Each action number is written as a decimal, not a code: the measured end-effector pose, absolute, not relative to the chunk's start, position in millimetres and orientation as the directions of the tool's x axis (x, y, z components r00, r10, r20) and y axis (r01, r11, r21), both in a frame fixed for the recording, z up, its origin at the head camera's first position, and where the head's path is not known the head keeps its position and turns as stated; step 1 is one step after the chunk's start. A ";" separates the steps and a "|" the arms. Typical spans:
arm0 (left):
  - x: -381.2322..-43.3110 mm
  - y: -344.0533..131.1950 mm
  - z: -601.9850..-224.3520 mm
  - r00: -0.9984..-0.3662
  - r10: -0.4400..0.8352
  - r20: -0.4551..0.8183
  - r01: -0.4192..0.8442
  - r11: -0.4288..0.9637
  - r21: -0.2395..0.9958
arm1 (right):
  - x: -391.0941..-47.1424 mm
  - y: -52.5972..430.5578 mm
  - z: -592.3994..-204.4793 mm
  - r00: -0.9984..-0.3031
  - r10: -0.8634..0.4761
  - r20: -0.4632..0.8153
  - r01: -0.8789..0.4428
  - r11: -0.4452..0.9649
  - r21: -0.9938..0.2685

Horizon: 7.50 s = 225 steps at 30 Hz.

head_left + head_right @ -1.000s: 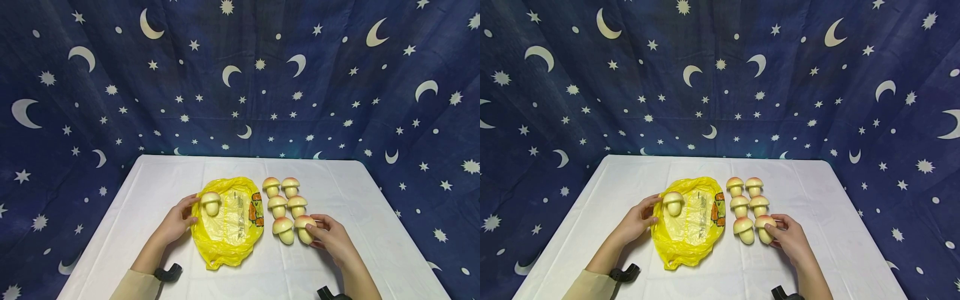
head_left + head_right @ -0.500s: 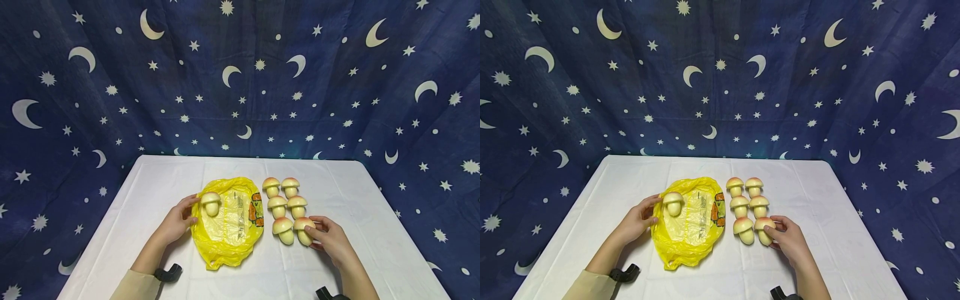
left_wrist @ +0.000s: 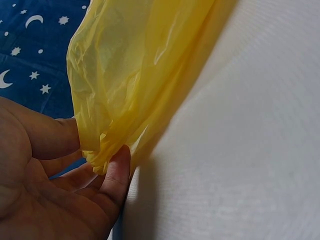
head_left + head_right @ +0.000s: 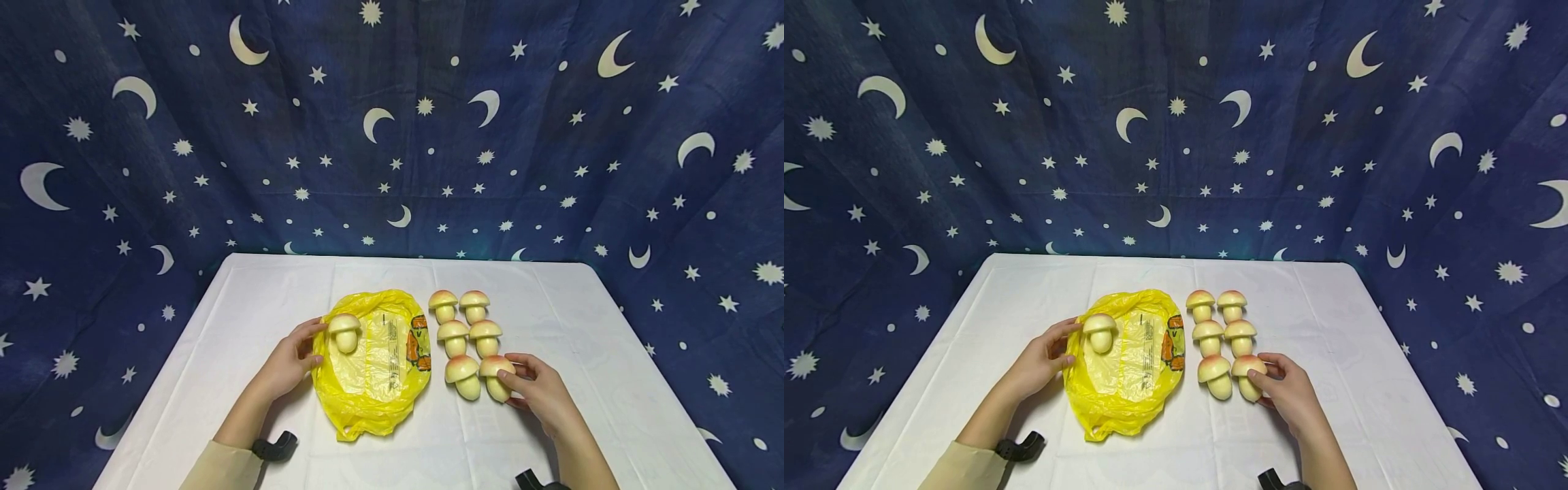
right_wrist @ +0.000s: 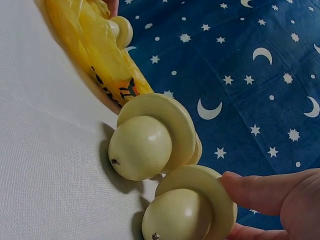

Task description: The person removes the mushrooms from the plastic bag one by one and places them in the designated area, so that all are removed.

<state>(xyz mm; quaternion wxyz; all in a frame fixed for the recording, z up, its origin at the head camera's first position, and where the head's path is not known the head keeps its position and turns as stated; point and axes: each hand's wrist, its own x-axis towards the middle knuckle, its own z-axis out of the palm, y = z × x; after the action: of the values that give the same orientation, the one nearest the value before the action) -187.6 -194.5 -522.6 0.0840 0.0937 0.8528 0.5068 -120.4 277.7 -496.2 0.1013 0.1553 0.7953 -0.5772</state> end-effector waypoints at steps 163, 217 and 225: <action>-186.3 -190.2 -519.6 -0.966 0.255 -0.039 0.091 0.479 0.873 | -193.8 118.8 -463.8 -0.960 -0.181 -0.216 0.189 0.152 -0.970; -188.2 -189.6 -522.6 -0.968 0.250 -0.037 0.091 0.480 0.872 | -220.0 54.9 -493.6 -0.940 -0.234 -0.247 0.218 0.140 -0.966; -188.5 -190.5 -523.0 -0.968 0.249 -0.042 0.085 0.478 0.874 | -221.0 46.5 -494.0 -0.944 -0.211 -0.253 0.219 0.172 -0.960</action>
<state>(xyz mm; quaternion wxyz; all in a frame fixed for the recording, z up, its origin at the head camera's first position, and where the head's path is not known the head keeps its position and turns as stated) -188.5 -190.5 -523.0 0.0819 0.0976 0.8559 0.5013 -221.0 46.5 -494.0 0.1671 0.0028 0.7470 -0.6435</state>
